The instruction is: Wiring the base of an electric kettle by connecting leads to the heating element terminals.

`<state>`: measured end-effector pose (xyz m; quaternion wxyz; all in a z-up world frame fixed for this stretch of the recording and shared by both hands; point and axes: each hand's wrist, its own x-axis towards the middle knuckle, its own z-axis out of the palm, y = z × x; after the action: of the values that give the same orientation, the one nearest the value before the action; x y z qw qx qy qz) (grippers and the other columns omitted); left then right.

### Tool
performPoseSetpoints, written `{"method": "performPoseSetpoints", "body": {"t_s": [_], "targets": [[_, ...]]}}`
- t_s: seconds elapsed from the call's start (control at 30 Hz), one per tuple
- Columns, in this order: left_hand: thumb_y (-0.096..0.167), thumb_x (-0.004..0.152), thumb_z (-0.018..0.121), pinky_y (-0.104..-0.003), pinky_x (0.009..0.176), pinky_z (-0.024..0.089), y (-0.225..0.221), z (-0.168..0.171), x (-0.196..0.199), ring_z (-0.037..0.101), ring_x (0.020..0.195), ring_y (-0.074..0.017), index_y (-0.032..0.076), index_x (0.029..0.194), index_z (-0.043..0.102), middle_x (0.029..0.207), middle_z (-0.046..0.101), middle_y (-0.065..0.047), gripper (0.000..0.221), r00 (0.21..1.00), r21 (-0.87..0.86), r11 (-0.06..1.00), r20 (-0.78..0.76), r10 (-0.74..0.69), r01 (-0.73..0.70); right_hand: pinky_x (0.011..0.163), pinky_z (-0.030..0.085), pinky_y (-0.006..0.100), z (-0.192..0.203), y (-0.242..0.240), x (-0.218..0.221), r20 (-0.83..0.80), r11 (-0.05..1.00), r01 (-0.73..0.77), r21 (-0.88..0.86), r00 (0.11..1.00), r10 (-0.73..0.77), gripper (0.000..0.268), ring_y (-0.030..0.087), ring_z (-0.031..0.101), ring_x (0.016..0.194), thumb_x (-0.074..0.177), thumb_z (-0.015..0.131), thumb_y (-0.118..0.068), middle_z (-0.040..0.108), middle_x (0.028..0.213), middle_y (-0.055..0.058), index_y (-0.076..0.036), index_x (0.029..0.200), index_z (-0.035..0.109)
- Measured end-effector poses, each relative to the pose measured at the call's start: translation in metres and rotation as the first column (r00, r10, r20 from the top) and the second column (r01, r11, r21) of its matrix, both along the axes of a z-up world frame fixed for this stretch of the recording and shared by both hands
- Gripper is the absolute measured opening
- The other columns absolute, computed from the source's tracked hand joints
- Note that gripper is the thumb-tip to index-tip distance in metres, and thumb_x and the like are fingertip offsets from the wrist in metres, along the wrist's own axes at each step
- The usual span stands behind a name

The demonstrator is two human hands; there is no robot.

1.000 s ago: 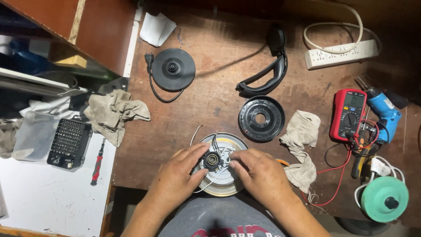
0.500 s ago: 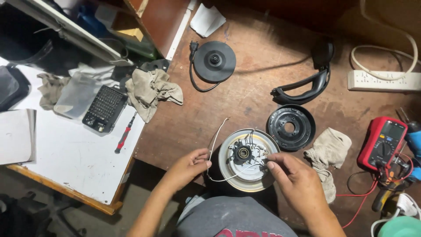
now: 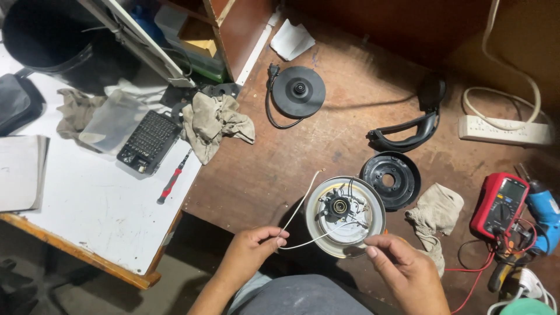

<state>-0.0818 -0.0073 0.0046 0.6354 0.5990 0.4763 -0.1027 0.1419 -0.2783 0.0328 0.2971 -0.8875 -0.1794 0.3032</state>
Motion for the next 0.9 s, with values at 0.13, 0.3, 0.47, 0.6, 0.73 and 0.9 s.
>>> {"method": "performPoseSetpoints", "body": {"t_s": [0.13,0.3,0.47,0.6,0.73,0.9], "targets": [[0.020,0.098,0.091,-0.022,0.103,0.068,-0.003,-0.024,-0.019,0.093,0.107,-0.0054,0.020,0.112,0.104,0.113,0.104,0.006,0.020,0.975,0.076,0.992,0.193,-0.111,0.098,0.104,0.065,0.026,0.010,0.033,-0.032,-0.070,0.987,-0.083,0.137,0.993,0.094,0.032,0.006,0.092,0.113,0.099,0.086,-0.040,0.104,0.117,-0.009,-0.022,0.120,0.101],[0.019,0.102,0.087,-0.026,0.085,0.063,0.000,-0.044,-0.033,0.085,0.091,-0.0103,0.023,0.111,0.098,0.101,0.095,0.006,0.015,0.824,0.314,0.910,0.412,-0.389,0.272,0.097,0.071,0.035,0.039,0.099,-0.072,-0.582,0.913,0.378,0.153,0.781,-0.226,0.056,0.019,0.091,0.118,0.102,0.078,-0.025,0.099,0.137,0.011,-0.010,0.156,0.082],[0.020,0.104,0.087,-0.036,0.090,0.061,0.006,-0.045,-0.021,0.089,0.096,-0.0168,0.023,0.119,0.093,0.112,0.095,0.008,0.017,0.577,0.619,0.693,0.432,-0.693,0.369,0.097,0.068,0.047,0.014,0.089,-0.083,-0.645,0.665,0.645,0.376,0.698,-0.312,0.041,0.036,0.084,0.096,0.108,0.074,-0.019,0.092,0.110,0.030,0.006,0.140,0.079],[0.029,0.108,0.084,-0.041,0.088,0.064,0.010,-0.045,-0.004,0.087,0.102,-0.0233,0.025,0.124,0.091,0.115,0.094,0.004,0.018,0.495,0.609,0.579,0.325,-0.806,0.542,0.083,0.066,0.049,0.013,0.071,-0.081,-0.607,0.601,0.729,0.328,0.650,-0.457,0.041,0.035,0.082,0.090,0.112,0.070,-0.025,0.083,0.096,0.020,-0.003,0.147,0.071],[0.032,0.110,0.080,-0.040,0.098,0.067,0.015,-0.036,0.011,0.087,0.115,-0.0222,0.022,0.135,0.090,0.128,0.094,0.002,0.029,0.502,0.557,0.547,0.251,-0.828,0.625,0.076,0.067,0.048,0.002,0.058,-0.079,-0.553,0.537,0.766,0.354,0.634,-0.540,0.038,0.035,0.079,0.078,0.115,0.067,-0.026,0.081,0.095,0.025,0.000,0.142,0.070],[0.035,0.109,0.079,-0.040,0.095,0.067,0.025,-0.022,0.022,0.088,0.112,-0.0228,0.024,0.132,0.091,0.125,0.095,0.002,0.028,0.557,0.604,0.597,0.285,-0.780,0.528,0.077,0.066,0.038,0.009,0.055,-0.066,-0.492,0.610,0.698,0.376,0.708,-0.507,0.050,0.024,0.071,0.071,0.118,0.063,-0.034,0.079,0.090,0.017,0.005,0.145,0.080]]}}
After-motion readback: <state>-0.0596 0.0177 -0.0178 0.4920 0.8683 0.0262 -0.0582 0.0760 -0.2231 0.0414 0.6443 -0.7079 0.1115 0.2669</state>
